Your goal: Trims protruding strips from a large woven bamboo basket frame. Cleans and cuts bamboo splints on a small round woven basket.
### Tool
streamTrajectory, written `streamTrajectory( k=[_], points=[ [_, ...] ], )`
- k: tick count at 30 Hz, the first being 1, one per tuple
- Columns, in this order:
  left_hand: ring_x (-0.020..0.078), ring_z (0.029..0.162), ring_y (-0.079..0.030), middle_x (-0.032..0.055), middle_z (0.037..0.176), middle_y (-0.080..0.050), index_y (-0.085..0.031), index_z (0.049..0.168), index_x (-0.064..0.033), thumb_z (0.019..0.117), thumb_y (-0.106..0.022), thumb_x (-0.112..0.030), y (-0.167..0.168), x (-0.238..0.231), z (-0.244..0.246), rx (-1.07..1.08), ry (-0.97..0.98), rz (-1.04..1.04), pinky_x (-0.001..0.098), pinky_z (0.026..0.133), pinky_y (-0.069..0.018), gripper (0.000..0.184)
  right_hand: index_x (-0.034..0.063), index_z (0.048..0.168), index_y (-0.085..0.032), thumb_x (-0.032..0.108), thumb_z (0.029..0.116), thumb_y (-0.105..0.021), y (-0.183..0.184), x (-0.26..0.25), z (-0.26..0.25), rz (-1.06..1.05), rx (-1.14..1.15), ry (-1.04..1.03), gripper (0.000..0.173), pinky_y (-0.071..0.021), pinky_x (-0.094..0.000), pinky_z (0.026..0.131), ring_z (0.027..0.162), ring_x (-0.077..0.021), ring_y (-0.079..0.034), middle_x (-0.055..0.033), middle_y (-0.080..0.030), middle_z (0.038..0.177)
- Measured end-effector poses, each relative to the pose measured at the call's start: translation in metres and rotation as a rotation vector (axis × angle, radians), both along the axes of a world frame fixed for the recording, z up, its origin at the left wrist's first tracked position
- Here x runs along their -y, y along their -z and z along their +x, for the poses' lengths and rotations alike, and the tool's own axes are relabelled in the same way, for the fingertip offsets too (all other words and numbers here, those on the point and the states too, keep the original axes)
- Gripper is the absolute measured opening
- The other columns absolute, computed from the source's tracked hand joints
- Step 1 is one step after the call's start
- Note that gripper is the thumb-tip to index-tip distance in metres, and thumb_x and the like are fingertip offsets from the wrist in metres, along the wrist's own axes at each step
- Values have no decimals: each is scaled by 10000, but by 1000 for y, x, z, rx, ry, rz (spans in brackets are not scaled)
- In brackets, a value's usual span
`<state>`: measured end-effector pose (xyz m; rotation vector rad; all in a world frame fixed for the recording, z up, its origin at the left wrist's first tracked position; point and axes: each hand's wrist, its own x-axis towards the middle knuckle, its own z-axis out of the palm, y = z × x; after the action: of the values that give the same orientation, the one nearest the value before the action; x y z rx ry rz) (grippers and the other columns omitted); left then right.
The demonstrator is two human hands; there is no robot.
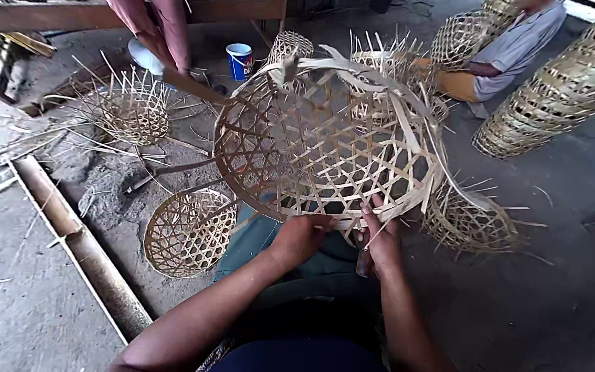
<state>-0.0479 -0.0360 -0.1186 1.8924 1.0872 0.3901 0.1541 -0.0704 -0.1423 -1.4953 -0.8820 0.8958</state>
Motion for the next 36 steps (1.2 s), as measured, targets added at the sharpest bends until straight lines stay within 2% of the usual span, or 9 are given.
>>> streamTrajectory(
  k=[5,9,13,16,19,22,27,33,36],
  points=[
    [125,825,-726,52,969,-743,-692,1170,-55,1053,-561,-281,20,-14,17,24,-35,-202,340,815,-608,286,76,1517,-458,193,1034,-598,-4,-8,18,138,179,-48,516,-512,-222,535,584,-43,-558,-44,-687,1031],
    [115,801,-729,59,927,-743,-631,1193,25,1115,-430,-210,22,-26,39,446,-42,-651,276,757,-608,319,-1,1210,-612,278,1057,-568,-34,-7,29,-14,459,-82,321,-524,-238,623,615,-36,-561,9,-593,770],
    [132,808,-726,43,896,-726,-627,1189,-19,1086,-511,-204,49,-43,46,595,-86,-884,283,763,-613,242,170,1526,-488,273,984,-693,-15,-18,51,-34,351,-203,589,-535,-300,570,601,-112,-586,-72,-683,889],
    [124,766,-714,41,865,-717,-641,1155,-26,1071,-537,-178,49,-48,49,609,-127,-896,268,714,-606,203,124,1565,-340,246,893,-793,7,-7,53,98,222,-85,820,-547,-313,533,633,-146,-616,-113,-674,1028],
    [121,768,-717,51,881,-721,-634,1158,-17,1072,-530,-157,50,-49,48,623,-143,-937,258,713,-607,194,110,1650,-55,156,1057,-516,26,25,40,305,41,114,752,-516,-266,503,592,-106,-565,-92,-627,1081],
    [74,704,-676,33,869,-712,-642,1147,-21,1076,-519,-154,55,-53,44,641,-78,-930,194,635,-559,195,-14,1585,-76,168,1099,-374,42,63,29,521,147,218,598,-547,-260,504,574,-88,-577,-56,-603,1058],
    [34,637,-619,-2,826,-678,-645,1145,-40,1081,-502,-162,55,-58,45,635,-59,-931,159,570,-508,199,332,1418,-429,424,1066,-511,49,117,31,662,283,15,374,-573,-235,578,631,-77,-631,76,-671,888],
    [2,524,-471,-49,745,-604,-652,1120,-73,1092,-475,-218,58,-60,48,628,-74,-916,143,477,-387,230,253,1503,-479,410,1078,-484,83,146,40,488,549,-166,454,-567,-220,641,699,-47,-632,17,-668,912],
    [3,487,-459,-39,689,-599,-666,1074,-49,1100,-455,-227,53,-54,51,643,-138,-903,141,452,-379,277,131,1476,-547,338,1083,-503,70,128,34,443,616,-290,446,-600,-243,694,756,-57,-675,-56,-729,1034]
  ],
)
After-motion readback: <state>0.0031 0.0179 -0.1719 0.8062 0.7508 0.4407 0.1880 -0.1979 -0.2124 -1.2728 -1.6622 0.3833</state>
